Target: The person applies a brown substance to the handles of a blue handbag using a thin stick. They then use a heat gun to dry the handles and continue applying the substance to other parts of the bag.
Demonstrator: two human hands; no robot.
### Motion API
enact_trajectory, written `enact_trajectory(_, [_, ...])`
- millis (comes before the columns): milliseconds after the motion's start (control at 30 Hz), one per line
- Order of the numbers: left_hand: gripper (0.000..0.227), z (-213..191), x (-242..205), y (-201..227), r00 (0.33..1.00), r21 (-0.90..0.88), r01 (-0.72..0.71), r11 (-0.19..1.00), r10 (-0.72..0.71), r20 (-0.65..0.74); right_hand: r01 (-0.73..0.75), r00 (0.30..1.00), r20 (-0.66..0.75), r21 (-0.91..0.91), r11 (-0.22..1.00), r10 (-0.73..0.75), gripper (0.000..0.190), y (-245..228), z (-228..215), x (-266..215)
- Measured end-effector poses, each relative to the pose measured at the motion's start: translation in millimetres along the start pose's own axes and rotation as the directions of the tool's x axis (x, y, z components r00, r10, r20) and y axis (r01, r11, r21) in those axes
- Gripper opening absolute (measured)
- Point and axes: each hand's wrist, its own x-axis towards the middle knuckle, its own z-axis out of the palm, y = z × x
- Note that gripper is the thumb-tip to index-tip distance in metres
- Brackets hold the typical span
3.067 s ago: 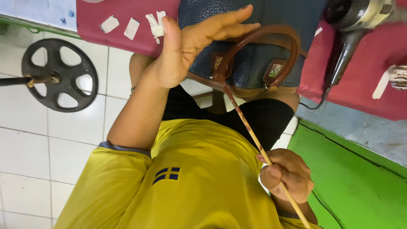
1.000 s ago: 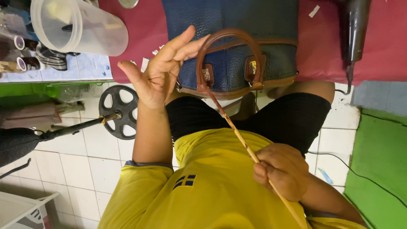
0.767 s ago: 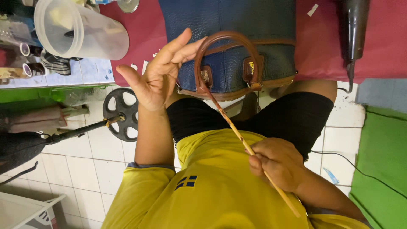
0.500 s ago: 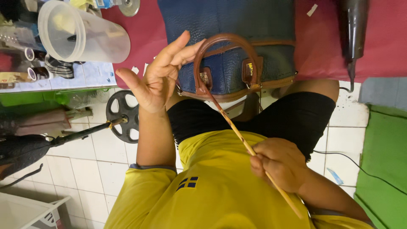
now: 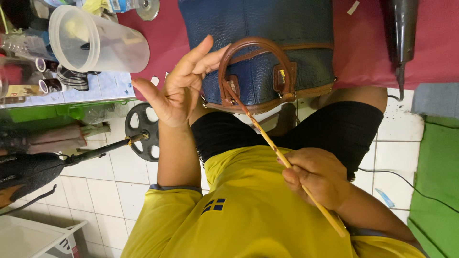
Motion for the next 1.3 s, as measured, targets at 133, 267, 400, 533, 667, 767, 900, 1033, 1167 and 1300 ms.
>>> enact_trajectory(133, [0.112, 0.3, 1.3, 0.9, 1.0, -0.009, -0.008, 1.0, 0.008, 0.016, 0.189, 0.977, -0.093, -0.03, 0.982, -0.191, 0.041, -7.2, -5.5, 16.8])
enact_trajectory(267, [0.112, -0.6, 0.4, 1.7, 1.0, 0.013, 0.0, 1.0, 0.0, 0.003, 0.032, 0.999, 0.038, 0.02, 0.999, -0.033, 0.031, -1.1, -14.1, -4.2])
enact_trajectory(400, [0.112, -0.1, 2.1, 2.0, 1.0, 0.005, -0.013, 1.0, 0.013, 0.019, -0.051, 0.995, 0.085, -0.042, 0.998, 0.054, 0.034, 2.4, -10.3, -1.6])
enact_trajectory(533, [0.114, -3.9, 0.4, -1.0, 1.0, 0.017, -0.008, 1.0, 0.008, 0.017, -0.139, 0.99, 0.024, 0.023, 0.99, 0.138, 0.026, 0.8, -2.2, 7.9])
enact_trajectory(667, [0.114, -3.0, 0.4, -0.8, 1.0, 0.008, -0.022, 1.0, 0.022, 0.007, 0.286, 0.951, -0.131, 0.027, 0.958, -0.28, 0.024, -5.0, -9.0, 22.2])
enact_trajectory(767, [0.105, -4.3, -0.5, -6.2, 0.998, 0.005, -0.061, 0.998, 0.061, -0.004, 0.213, 0.975, -0.073, 0.016, 0.977, -0.211, 0.024, -6.8, -13.8, 18.5])
enact_trajectory(900, [0.114, -3.8, -0.1, -1.5, 1.0, 0.013, -0.011, 1.0, 0.011, 0.002, -0.06, 0.998, -0.022, 0.14, 0.988, 0.064, 0.021, -0.9, -2.2, 1.1])
enact_trajectory(1033, [0.109, -2.2, 0.8, 0.5, 1.0, 0.012, -0.015, 1.0, 0.015, 0.019, 0.065, 0.996, 0.063, 0.033, 0.997, -0.067, 0.011, 1.3, -8.8, 5.9])
enact_trajectory(1167, [0.094, -3.7, 0.8, -1.6, 0.997, 0.012, -0.077, 0.997, 0.077, 0.016, -0.109, 0.978, 0.189, 0.1, 0.989, 0.089, 0.017, 11.1, -14.3, 1.1])
enact_trajectory(1300, [0.109, -4.0, 0.9, -5.7, 0.997, -0.019, -0.082, 0.996, 0.082, 0.0, 0.414, 0.888, -0.229, 0.022, 0.91, -0.398, 0.024, -2.2, -0.5, 35.3])
